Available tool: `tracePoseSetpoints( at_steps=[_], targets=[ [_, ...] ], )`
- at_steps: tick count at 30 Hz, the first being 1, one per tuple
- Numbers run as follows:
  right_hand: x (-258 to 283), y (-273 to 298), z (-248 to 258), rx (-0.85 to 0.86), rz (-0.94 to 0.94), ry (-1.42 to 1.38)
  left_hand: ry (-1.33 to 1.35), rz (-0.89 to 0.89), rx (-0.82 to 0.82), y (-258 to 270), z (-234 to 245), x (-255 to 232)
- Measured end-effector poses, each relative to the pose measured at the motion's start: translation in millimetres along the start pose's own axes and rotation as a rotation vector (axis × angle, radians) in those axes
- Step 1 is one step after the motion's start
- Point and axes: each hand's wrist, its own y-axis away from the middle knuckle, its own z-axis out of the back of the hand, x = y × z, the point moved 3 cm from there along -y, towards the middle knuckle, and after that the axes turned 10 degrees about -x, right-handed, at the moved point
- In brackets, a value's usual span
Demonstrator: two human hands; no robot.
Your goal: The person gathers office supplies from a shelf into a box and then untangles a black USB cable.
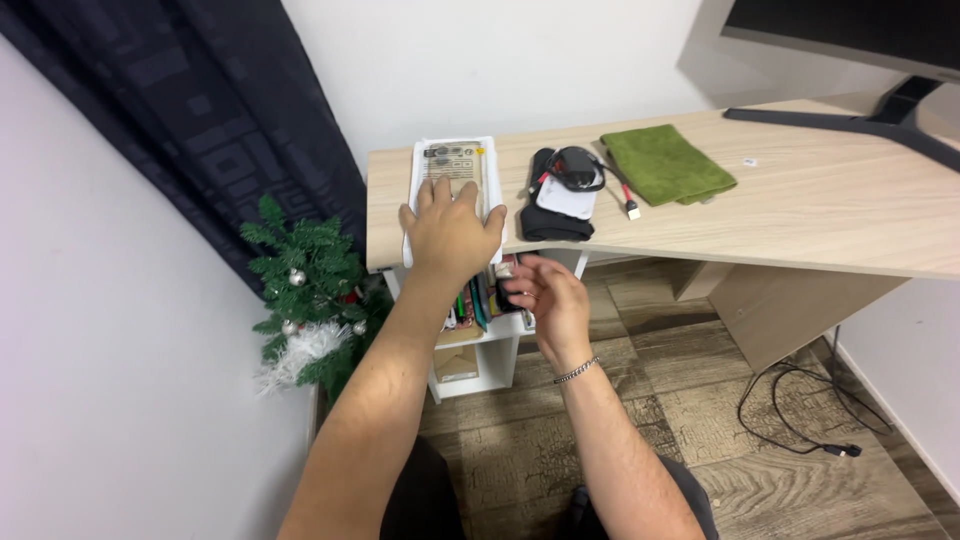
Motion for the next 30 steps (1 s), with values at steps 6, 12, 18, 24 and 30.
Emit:
tracePoseSetpoints(
  at_steps=[6,12,18,24,30],
  targets=[
    [-15.5,7.9,-20.0,0.251,-0.125,-0.043,0.010,-0.075,-0.341,25.0,4.2,17.0],
    [-10.3,15.5,-31.4,0.288,-0.106,-0.036,0.075,0.029,-0.307,-8.8,18.3,35.7],
    [-0.8,18.0,-39.1,0.313,-0.140,-0.064,0.172,0.294,0.082,-22.2,32.4,39.7],
    [-21.2,-18.0,-3.2,0.237,-0.257,-0.087,0.231,0.285,0.163,7.0,41.2,35.9],
    [21.7,26.9,-48.9,0.177,-0.194,-0.058,0.412,0.289,0.098,59.7,72.4,18.5]
  ],
)
